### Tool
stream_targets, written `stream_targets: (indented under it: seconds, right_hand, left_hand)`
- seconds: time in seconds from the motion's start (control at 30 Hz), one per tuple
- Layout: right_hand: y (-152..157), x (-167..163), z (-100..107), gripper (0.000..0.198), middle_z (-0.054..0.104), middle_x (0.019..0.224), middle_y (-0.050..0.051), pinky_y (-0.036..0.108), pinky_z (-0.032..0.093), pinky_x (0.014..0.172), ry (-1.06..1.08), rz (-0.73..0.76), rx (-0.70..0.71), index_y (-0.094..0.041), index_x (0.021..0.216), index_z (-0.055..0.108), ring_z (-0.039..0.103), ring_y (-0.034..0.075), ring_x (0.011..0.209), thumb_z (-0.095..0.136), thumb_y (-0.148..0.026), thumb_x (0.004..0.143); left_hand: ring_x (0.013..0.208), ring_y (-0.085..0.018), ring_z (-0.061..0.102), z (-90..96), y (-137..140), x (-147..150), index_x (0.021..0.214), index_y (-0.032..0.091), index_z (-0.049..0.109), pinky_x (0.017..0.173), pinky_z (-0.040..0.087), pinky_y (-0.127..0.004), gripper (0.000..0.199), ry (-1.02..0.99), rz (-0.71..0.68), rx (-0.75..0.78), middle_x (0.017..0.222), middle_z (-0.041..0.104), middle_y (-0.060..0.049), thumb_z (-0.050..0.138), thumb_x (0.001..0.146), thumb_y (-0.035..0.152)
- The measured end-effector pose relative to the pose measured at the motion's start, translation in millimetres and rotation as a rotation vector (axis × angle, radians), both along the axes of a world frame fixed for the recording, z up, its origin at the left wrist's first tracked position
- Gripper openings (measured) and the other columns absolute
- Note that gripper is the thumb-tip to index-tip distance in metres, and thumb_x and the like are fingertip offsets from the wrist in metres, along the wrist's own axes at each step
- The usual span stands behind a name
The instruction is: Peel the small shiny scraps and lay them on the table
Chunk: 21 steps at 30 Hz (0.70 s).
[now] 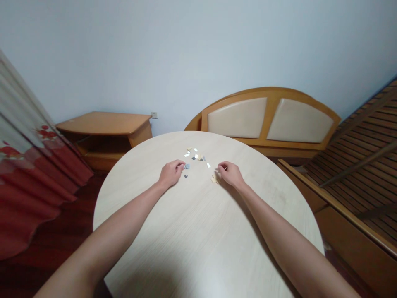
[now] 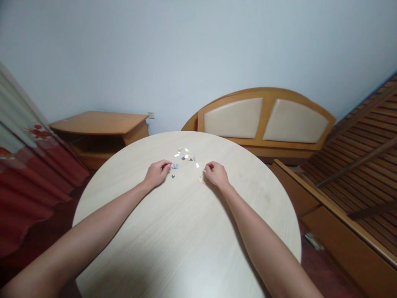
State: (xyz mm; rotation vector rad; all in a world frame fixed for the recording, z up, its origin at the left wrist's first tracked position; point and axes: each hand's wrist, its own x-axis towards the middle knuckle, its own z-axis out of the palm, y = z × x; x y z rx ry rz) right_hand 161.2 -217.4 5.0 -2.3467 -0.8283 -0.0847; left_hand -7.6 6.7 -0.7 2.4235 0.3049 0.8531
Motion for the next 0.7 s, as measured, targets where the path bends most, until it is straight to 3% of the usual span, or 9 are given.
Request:
stream_targets:
  seconds: [0.07,0.27,0.4,0.57,0.7]
  right_hand:
    - [14,9,4,0.026,0.074,0.101,0.01,0.028,0.048,0.082,0.003,-0.01,-0.011,-0.015,0.104,0.073,0.067,0.019,0.089,0.055,-0.027,0.09]
    - [72,31,22,0.042,0.073,0.107,0.013,0.026,0.048,0.078,0.02,0.092,-0.216,-0.012,0.121,0.068,0.069,0.021,0.091,0.068,-0.036,0.086]
    - [106,38,22,0.049,0.075,0.102,0.014,0.025,0.049,0.074,0.02,0.119,-0.376,-0.013,0.12,0.07,0.071,0.022,0.089,0.077,-0.037,0.078]
    - [136,44,15,0.035,0.076,0.102,0.013,0.024,0.049,0.077,-0.045,0.111,-0.393,-0.015,0.106,0.075,0.07,0.024,0.097,0.081,-0.028,0.074]
    - [151,45,10,0.031,0.075,0.105,0.013,0.024,0.048,0.082,-0.063,0.105,-0.359,-0.015,0.106,0.075,0.069,0.025,0.099,0.078,-0.025,0.077]
  left_hand:
    - [0.078,-0.018,0.069,-1.4,1,1,0.098,0.02,0.072,0.072,0.05,-0.028,0.021,0.006,-0.003,-0.009,0.087,0.076,-0.003,0.053,0.092,0.026]
    - [0.081,-0.018,0.069,-2.5,3,1,0.099,0.021,0.072,0.073,0.05,-0.028,0.021,0.022,-0.008,-0.03,0.089,0.076,-0.003,0.053,0.092,0.025]
    - [0.081,-0.018,0.069,-1.3,5,0,0.1,0.021,0.073,0.073,0.05,-0.029,0.021,0.03,0.006,-0.031,0.09,0.076,-0.004,0.053,0.092,0.025]
    - [0.084,-0.02,0.069,0.7,6,1,0.1,0.021,0.074,0.077,0.051,-0.03,0.021,0.054,0.028,-0.024,0.092,0.076,-0.004,0.054,0.092,0.025]
    - [0.084,-0.019,0.069,2.5,6,0,0.1,0.02,0.074,0.078,0.05,-0.029,0.022,0.064,0.026,-0.011,0.092,0.076,-0.004,0.054,0.093,0.023]
